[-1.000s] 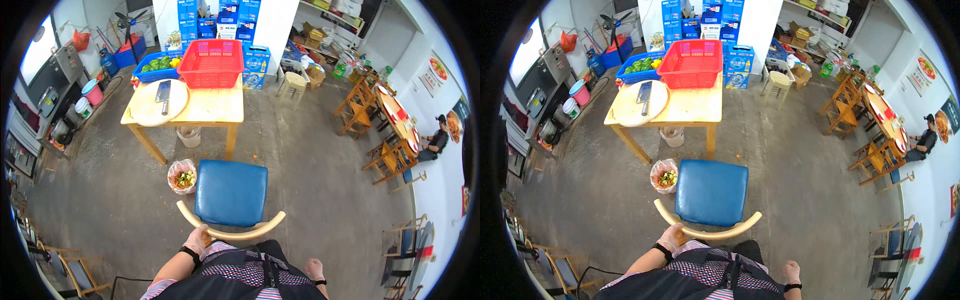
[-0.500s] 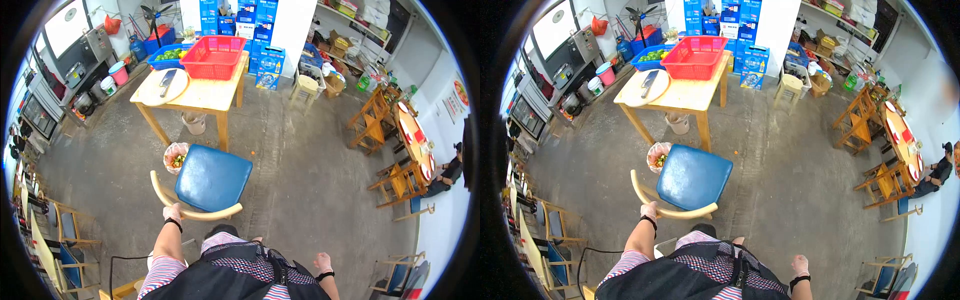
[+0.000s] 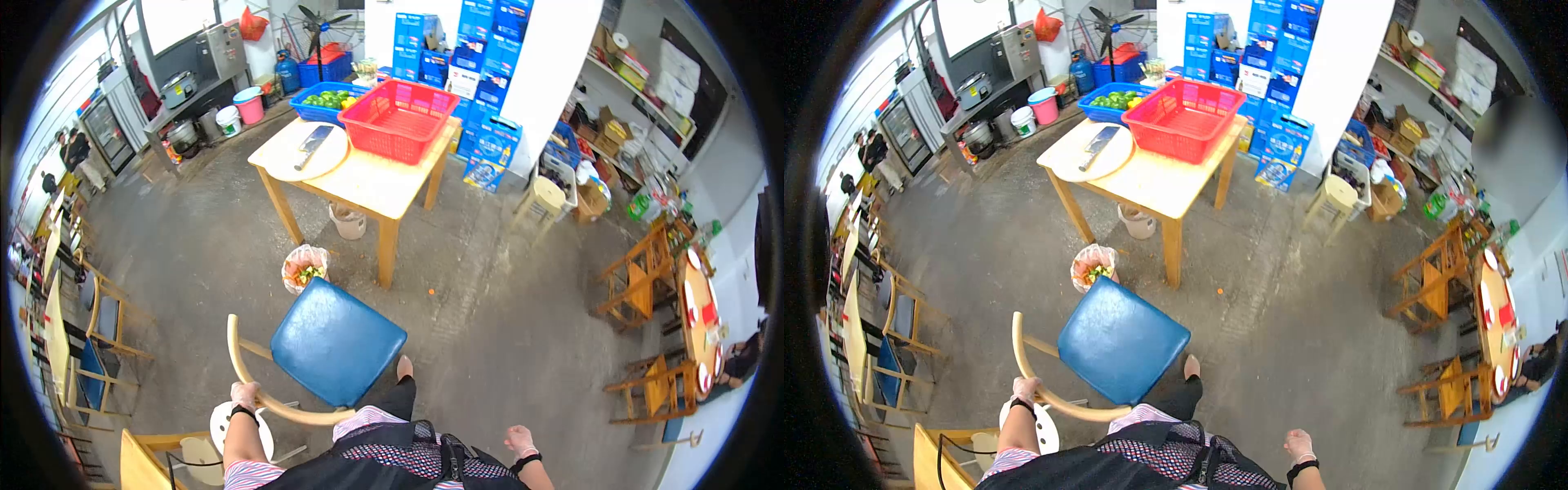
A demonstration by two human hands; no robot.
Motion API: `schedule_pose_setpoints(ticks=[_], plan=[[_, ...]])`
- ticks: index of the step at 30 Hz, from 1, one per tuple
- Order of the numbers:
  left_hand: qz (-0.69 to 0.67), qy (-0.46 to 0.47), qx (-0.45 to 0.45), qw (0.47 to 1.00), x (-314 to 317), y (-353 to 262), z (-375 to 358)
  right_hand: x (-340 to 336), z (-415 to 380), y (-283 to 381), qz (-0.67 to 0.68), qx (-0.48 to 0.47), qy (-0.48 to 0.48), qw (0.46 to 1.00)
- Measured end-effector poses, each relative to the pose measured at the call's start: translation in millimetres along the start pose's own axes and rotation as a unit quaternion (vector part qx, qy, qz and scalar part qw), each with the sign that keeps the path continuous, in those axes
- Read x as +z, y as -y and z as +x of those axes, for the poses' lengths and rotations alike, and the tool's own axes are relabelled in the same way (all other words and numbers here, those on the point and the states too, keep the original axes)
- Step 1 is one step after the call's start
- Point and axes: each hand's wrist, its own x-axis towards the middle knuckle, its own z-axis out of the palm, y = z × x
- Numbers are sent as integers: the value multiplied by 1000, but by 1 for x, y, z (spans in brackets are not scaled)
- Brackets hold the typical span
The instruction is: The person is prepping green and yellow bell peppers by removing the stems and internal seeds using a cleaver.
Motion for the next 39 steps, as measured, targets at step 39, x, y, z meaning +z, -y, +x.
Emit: schedule_pose_setpoints(ticks=[39], plan=[[-377,-60,-135,914,331,-179,-119,12,405,563,-280,-142,257,914]])
